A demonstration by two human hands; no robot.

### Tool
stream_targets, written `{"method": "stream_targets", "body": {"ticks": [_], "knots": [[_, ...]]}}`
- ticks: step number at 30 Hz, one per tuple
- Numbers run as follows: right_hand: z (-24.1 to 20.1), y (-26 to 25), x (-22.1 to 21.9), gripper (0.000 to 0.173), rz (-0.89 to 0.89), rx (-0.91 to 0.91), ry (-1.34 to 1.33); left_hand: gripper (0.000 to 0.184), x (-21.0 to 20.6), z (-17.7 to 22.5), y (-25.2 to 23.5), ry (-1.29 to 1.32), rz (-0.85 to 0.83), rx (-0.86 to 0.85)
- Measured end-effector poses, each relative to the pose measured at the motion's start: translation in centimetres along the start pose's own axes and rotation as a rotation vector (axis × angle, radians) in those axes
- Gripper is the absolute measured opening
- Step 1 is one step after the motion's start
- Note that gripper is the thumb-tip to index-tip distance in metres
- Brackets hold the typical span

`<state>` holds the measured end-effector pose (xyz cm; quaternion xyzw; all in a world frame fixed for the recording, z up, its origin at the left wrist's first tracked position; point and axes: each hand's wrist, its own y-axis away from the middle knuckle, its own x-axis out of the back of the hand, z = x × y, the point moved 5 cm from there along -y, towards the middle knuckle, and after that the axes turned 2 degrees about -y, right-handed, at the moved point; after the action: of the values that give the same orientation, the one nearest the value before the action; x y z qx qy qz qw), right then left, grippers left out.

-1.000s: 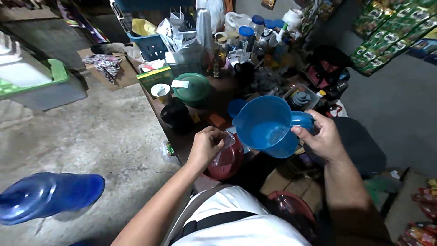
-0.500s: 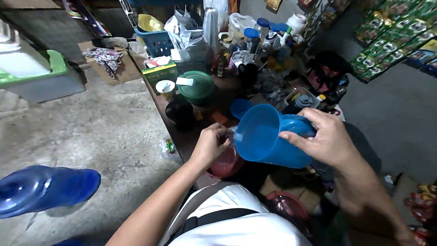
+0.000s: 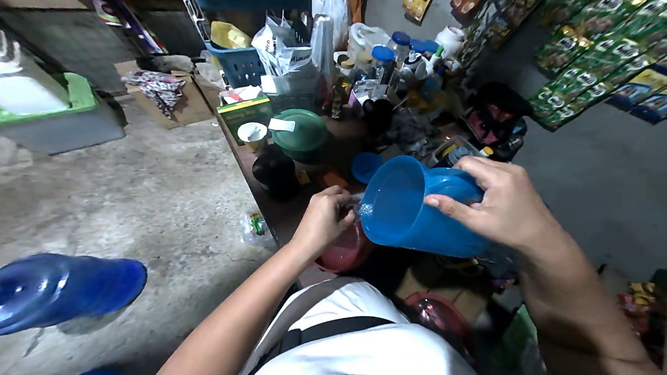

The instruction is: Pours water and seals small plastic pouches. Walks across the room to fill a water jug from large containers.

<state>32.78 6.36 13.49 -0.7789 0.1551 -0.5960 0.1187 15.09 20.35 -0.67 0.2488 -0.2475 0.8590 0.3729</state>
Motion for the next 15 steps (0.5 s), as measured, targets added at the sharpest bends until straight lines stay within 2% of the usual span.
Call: {"method": "stream_targets", "body": {"ticks": [15], "knots": [[-1.0, -1.0, 1.3, 0.047, -0.013, 0.034, 0.052, 0.018, 0.8, 0.2, -0.3, 0.014, 0.047, 0.003]]}}
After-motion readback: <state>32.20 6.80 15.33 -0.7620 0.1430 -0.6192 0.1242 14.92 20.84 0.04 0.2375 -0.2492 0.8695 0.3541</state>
